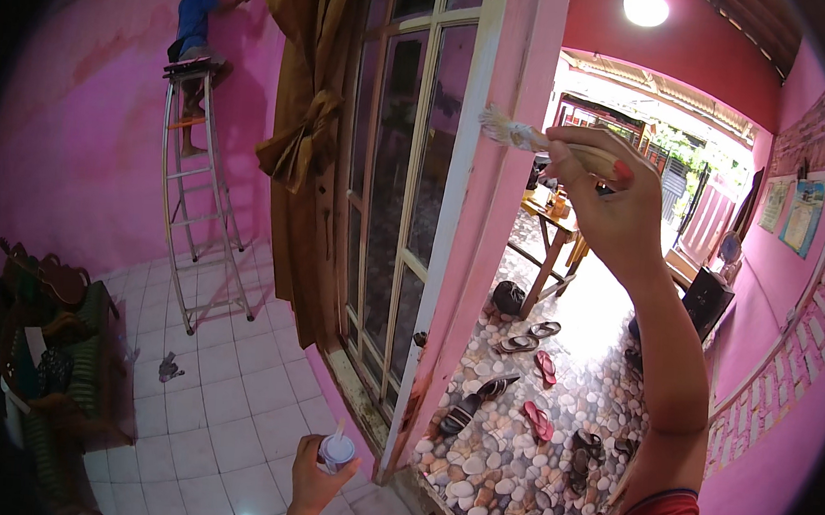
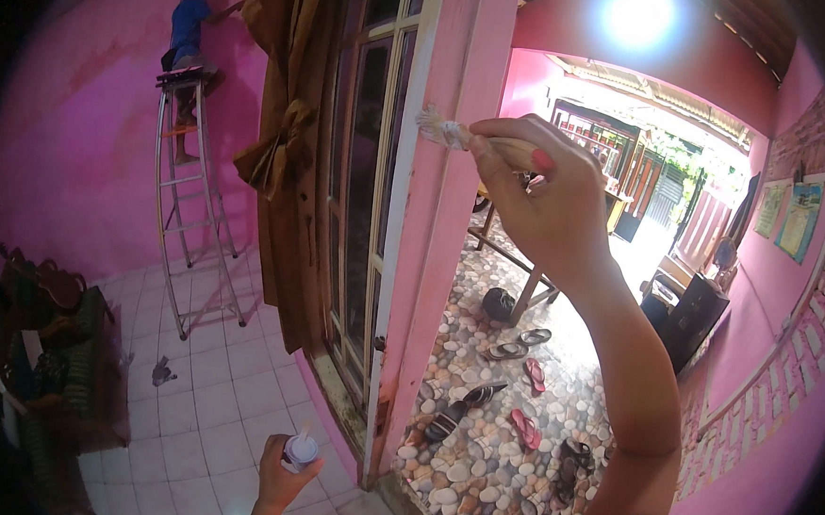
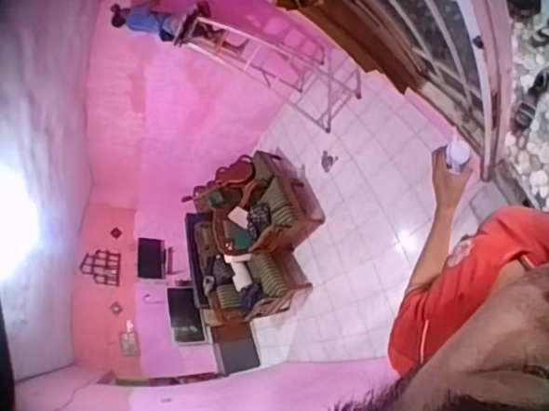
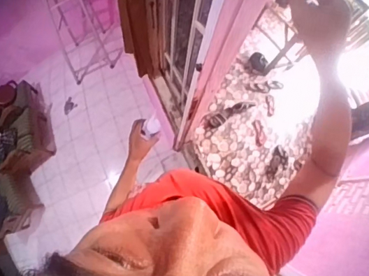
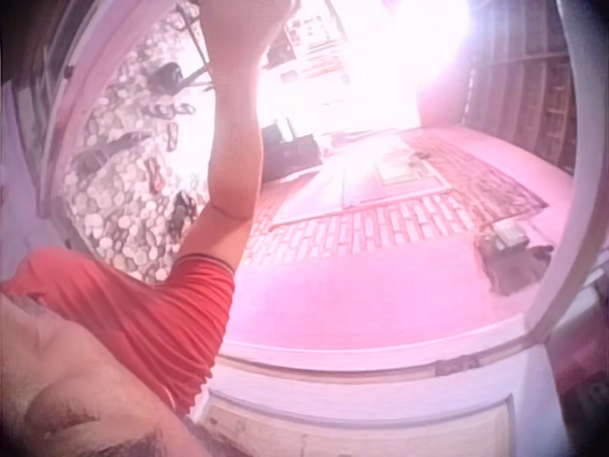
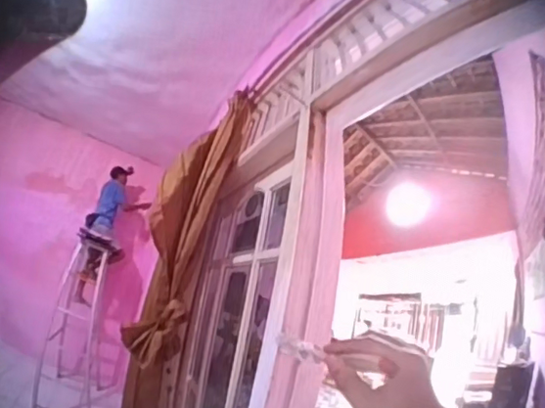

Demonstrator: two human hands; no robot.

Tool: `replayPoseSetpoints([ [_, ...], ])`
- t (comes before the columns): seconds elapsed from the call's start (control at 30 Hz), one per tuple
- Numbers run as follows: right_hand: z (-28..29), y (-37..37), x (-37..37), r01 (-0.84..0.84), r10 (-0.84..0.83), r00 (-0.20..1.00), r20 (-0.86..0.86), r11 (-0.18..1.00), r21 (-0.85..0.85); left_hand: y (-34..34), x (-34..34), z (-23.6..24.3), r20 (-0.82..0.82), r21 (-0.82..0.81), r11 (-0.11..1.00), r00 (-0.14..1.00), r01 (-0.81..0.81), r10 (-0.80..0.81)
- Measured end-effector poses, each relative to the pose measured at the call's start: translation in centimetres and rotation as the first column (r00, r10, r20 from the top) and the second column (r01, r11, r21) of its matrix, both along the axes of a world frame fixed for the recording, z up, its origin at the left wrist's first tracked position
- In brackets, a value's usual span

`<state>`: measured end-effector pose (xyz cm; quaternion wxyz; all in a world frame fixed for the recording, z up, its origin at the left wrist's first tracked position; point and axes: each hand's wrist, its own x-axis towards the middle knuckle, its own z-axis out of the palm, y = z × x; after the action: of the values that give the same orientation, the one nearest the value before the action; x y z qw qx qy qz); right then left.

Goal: The person dips a brush into a container of white paint and applies it to the edges of a wooden door frame.

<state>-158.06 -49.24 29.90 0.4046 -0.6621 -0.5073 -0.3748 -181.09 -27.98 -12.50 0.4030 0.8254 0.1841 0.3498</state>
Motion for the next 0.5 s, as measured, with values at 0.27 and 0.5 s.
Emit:
replayPoseSetpoints([
  [0.27, 2.8, 1.5, 4.1, -0.091, 0.027, 0.969, 0.245, 0.963, 0.255, -0.4, 0.4, 0.1, 0.048, 0.032, 0.999, 0.998, 0.028, -0.03],
  [0.5, -3.9, -0.1, 0.0, 0.032, -0.028, 0.984, 0.178, 0.999, -0.023, -0.6, 0.1, 0.3, 0.02, 0.022, 1.0, 1.0, 0.009, -0.01],
])
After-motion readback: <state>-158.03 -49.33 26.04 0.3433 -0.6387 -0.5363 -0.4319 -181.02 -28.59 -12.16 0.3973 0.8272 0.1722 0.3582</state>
